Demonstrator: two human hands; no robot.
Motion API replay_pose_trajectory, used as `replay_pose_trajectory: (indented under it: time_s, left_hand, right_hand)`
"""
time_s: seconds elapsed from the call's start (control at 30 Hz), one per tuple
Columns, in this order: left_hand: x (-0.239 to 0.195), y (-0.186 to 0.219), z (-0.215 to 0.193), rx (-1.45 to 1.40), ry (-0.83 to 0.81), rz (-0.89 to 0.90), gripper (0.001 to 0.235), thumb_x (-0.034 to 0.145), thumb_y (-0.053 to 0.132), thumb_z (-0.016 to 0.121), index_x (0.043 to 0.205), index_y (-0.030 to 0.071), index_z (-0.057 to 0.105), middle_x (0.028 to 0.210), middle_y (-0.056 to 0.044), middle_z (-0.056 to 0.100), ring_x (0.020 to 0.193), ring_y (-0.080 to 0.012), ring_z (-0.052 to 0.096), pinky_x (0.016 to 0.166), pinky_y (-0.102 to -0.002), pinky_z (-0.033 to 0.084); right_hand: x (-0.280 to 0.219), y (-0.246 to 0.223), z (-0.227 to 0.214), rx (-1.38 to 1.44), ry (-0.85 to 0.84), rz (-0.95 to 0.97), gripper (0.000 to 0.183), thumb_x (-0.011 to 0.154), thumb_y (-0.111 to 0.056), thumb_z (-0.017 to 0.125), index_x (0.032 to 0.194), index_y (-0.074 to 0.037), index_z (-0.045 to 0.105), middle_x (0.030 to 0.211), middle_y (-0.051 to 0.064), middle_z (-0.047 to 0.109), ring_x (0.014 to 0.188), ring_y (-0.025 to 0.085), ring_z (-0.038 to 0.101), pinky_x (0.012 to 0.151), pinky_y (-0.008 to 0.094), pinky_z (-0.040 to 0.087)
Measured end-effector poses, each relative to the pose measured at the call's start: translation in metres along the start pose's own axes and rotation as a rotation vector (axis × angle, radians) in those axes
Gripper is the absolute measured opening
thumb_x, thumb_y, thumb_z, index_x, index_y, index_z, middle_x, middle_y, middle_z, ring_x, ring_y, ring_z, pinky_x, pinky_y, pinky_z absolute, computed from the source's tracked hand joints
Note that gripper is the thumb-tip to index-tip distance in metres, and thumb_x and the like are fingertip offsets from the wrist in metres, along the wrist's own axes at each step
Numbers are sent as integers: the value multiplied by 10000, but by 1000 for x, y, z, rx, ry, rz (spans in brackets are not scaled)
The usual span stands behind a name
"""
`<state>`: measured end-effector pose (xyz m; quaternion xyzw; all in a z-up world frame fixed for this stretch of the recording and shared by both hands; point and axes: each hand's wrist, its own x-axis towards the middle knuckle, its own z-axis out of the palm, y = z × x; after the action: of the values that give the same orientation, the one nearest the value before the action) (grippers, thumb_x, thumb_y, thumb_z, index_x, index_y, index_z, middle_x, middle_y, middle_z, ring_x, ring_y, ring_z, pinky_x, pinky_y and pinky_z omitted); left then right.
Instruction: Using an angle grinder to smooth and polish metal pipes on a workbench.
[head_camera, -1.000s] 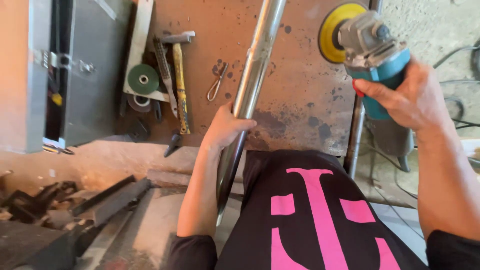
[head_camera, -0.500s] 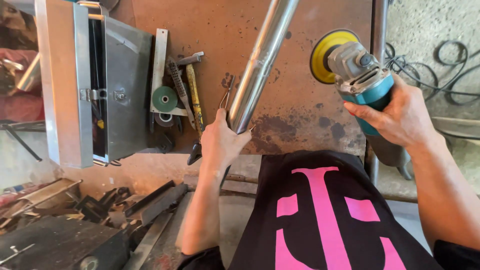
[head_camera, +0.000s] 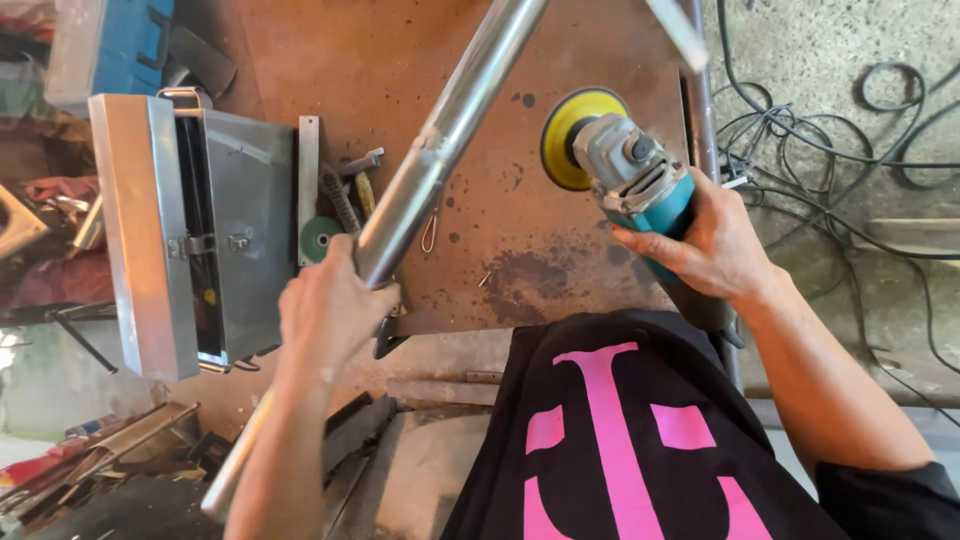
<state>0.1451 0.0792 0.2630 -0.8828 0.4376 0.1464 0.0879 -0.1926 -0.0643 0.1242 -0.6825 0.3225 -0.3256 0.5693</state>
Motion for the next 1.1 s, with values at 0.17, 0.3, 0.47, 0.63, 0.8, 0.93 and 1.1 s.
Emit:
replay_pose_trajectory:
  time_s: [0.17,0.3,0.47,0.63,0.8,0.93,1.1]
  left_hand:
    - [9,7,-39,113,-2,16,544,713,366,815,1121,63,623,928,-235,741,928,-423,706,850,-514,533]
    - [13,9,-67,217,-16,71,542,698,352,818,1104,43,638,971,-242,729,977,-426,692,871,-513,523]
    - [14,29,-92,329,47,65,502,724,315,817,1103,44,631,952,-239,728,924,-413,709,820,-507,542]
    - [20,36,-88,443,235,43,374,762,244,799,1036,41,647,884,-213,747,833,-380,738,736,-486,576]
    - [23,36,-86,449,265,25,249,784,191,768,966,45,680,819,-206,745,823,-378,743,747,-479,575]
    - [26,38,-87,452,256,18,233,785,180,760,960,47,683,816,-206,744,821,-377,744,746,-478,574]
    - [28,43,-95,458,240,26,216,790,173,755,955,52,685,820,-201,745,824,-378,742,765,-480,569]
  right_hand:
    - [1,8,0,-26,27,77,590,838,-231,862,1306,14,599,1092,68,729,968,98,643,871,316,559]
    - [19,8,13,120,-1,68,571,868,-253,840,1314,-2,586,1115,49,722,979,85,658,866,308,574]
    - [45,-14,24,83,5,19,628,882,-357,829,1349,-14,586,1150,67,715,1023,124,675,893,327,574]
    - [75,-22,34,45,30,-22,635,887,-436,832,1316,-21,613,1169,90,724,1074,161,693,929,346,572]
    - [95,-33,44,56,20,-16,630,871,-448,831,1291,-30,616,1067,86,754,1005,158,732,865,342,599]
    - [97,-26,51,93,14,-97,625,918,-432,833,1313,-5,605,1102,101,750,1019,177,728,884,353,597]
    - [98,-33,56,160,-24,-65,657,900,-444,810,1329,-4,577,1028,99,760,947,182,763,852,361,633]
